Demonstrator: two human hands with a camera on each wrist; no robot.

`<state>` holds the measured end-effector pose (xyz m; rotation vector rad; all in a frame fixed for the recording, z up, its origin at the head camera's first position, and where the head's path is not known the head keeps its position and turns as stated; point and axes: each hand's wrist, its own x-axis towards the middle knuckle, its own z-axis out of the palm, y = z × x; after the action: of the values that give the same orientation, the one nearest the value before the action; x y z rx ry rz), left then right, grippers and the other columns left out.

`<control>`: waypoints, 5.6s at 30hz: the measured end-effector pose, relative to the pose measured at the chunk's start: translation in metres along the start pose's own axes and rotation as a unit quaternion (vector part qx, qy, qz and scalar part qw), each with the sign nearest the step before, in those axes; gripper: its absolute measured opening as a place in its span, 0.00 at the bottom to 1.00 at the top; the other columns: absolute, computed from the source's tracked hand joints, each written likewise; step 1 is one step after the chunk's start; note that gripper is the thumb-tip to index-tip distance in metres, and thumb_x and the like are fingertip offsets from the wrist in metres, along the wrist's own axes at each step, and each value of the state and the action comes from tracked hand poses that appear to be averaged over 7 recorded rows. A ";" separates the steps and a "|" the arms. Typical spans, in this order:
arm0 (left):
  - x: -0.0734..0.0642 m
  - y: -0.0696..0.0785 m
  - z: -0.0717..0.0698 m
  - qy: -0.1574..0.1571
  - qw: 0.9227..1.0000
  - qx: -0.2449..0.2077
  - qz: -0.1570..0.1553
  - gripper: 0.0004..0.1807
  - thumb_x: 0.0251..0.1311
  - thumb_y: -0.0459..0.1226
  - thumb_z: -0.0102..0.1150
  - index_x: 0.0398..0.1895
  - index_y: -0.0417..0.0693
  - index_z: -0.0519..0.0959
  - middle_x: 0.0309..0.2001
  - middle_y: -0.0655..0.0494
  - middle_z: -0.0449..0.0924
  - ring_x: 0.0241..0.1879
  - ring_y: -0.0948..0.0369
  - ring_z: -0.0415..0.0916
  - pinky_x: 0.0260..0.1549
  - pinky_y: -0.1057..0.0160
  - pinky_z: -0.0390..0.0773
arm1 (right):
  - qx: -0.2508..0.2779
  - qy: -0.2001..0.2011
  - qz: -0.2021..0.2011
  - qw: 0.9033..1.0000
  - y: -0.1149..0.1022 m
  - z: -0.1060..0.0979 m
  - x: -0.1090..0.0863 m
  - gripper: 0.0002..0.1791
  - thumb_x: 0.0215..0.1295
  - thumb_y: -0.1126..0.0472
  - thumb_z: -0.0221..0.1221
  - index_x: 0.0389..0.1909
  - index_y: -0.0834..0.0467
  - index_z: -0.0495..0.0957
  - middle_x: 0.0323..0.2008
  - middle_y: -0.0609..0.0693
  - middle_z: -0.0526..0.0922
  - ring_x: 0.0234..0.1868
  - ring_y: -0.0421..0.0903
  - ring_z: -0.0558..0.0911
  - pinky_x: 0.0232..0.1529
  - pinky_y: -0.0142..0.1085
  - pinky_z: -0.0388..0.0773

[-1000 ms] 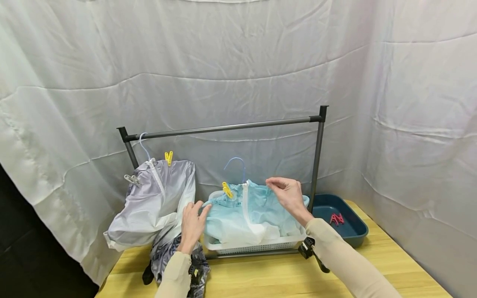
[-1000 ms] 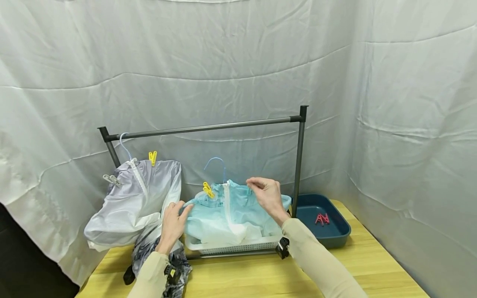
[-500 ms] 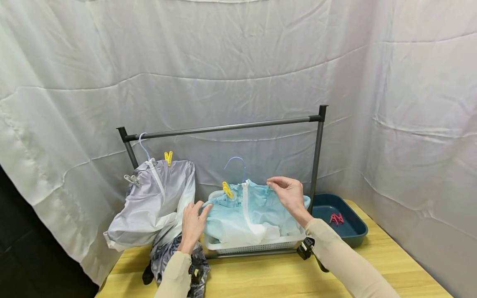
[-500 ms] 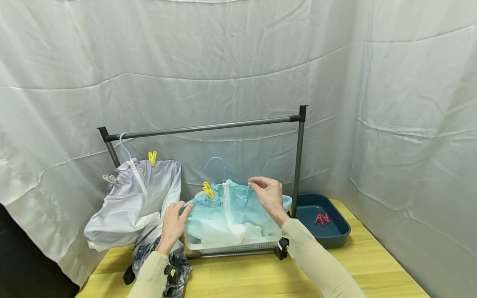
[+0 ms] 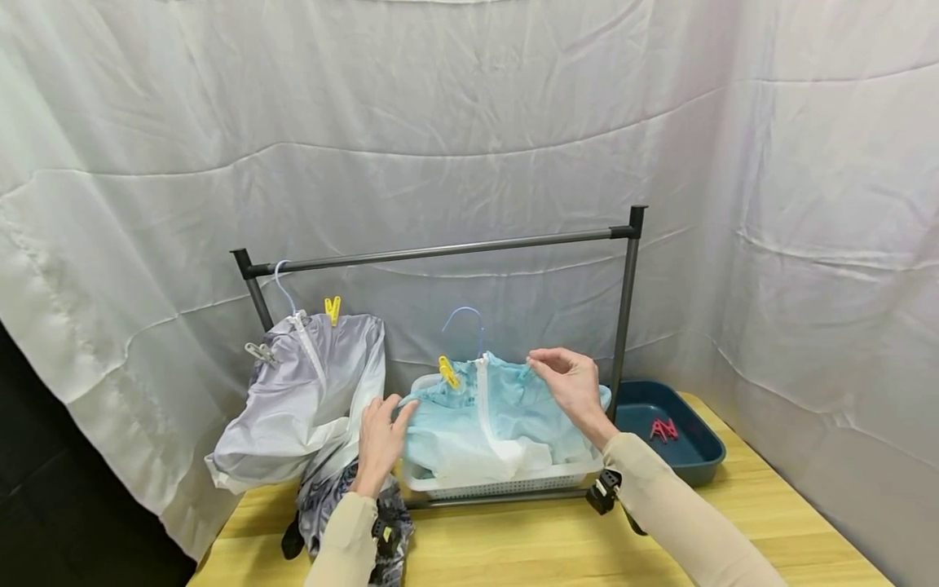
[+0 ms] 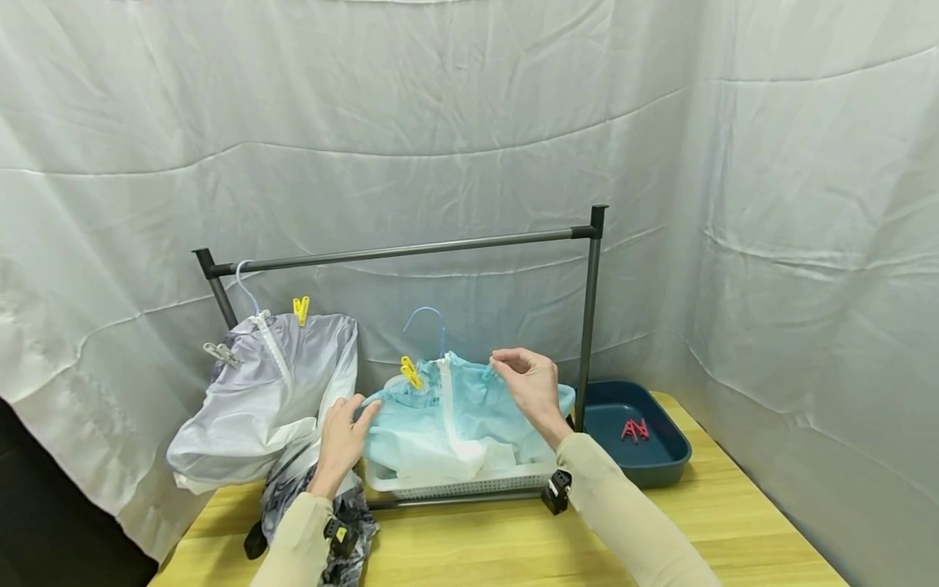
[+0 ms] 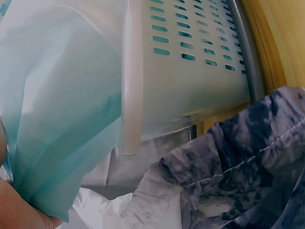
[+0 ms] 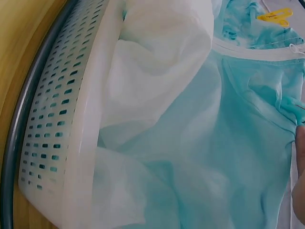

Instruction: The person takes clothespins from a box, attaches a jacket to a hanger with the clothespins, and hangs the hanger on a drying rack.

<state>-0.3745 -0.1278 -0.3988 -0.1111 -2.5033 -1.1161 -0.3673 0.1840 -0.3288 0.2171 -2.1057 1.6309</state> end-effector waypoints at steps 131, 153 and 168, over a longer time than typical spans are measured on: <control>-0.031 0.122 0.002 0.025 0.954 -0.298 0.028 0.08 0.66 0.32 0.54 0.47 0.44 0.73 0.11 0.52 0.72 0.03 0.59 0.67 0.03 0.60 0.68 | -0.203 -0.103 -0.344 0.911 -0.001 0.065 -0.090 0.34 0.57 0.55 0.68 0.65 0.58 0.71 0.44 0.48 0.75 0.40 0.39 0.73 0.38 0.30 0.73; 0.003 0.112 -0.099 -0.019 0.922 -0.386 -0.013 0.11 0.62 0.24 0.49 0.24 0.42 0.64 0.06 0.55 0.63 0.01 0.64 0.54 0.01 0.66 0.55 | -0.338 -0.209 -0.088 0.913 0.033 0.089 -0.079 0.69 0.39 0.31 0.72 0.77 0.56 0.48 0.73 0.58 0.60 0.74 0.57 0.60 0.72 0.59 0.51; 0.026 0.112 -0.144 -0.014 0.867 -0.494 -0.059 0.25 0.63 0.24 0.51 0.06 0.45 0.67 0.03 0.60 0.64 0.00 0.69 0.56 0.00 0.71 0.56 | -0.293 -0.252 -0.022 0.922 0.041 0.132 -0.064 0.75 0.37 0.37 0.77 0.78 0.59 0.40 0.77 0.56 0.52 0.77 0.57 0.53 0.67 0.71 0.44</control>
<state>-0.3259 -0.1591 -0.2238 -0.2487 -1.7111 -2.3397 -0.3616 0.0606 -0.4184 0.5193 -2.8423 0.9039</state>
